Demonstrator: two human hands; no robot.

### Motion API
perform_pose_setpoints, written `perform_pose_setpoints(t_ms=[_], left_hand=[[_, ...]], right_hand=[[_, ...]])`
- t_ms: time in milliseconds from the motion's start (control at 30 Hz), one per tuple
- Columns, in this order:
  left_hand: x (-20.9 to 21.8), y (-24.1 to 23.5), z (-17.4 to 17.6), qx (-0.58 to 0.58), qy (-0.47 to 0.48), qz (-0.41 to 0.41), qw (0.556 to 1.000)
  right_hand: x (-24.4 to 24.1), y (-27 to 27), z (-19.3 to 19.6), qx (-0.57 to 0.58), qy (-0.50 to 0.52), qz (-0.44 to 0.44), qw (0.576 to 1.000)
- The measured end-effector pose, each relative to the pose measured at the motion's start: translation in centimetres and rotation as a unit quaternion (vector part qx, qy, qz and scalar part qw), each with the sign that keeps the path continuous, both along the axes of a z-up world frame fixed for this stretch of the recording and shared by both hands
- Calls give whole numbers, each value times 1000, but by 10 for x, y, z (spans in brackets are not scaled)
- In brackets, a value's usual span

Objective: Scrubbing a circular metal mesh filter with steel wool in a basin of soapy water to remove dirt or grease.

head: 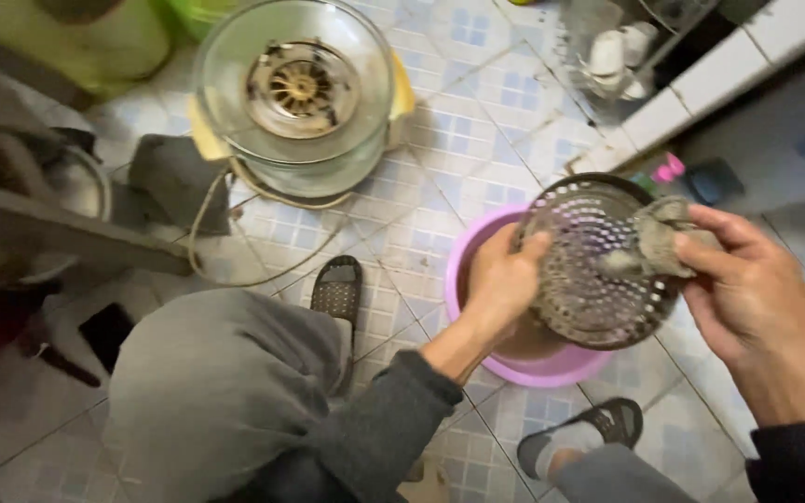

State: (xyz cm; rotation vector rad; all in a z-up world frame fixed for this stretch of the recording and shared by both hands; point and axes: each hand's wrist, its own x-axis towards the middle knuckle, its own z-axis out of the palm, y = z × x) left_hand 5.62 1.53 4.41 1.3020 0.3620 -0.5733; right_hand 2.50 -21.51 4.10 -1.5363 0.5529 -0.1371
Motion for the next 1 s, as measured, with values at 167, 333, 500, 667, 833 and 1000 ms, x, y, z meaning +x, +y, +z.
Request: perform_pose_setpoints(t_ms=[167, 333, 500, 667, 833, 1000], left_hand=[[62, -7, 16, 88, -18, -125, 988], [118, 5, 25, 127, -103, -173, 971], [130, 48, 23, 99, -81, -190, 973], [115, 83, -24, -4, 65, -138, 988], [102, 88, -102, 0, 87, -102, 991], [100, 92, -126, 24, 101, -100, 990]], right_hand=[[16, 4, 15, 24, -22, 5, 999], [40, 4, 26, 19, -40, 57, 997], [71, 3, 24, 4, -53, 83, 995], [129, 36, 25, -52, 21, 68, 996], [196, 142, 43, -79, 90, 96, 988], [268, 210, 0, -106, 99, 118, 982]])
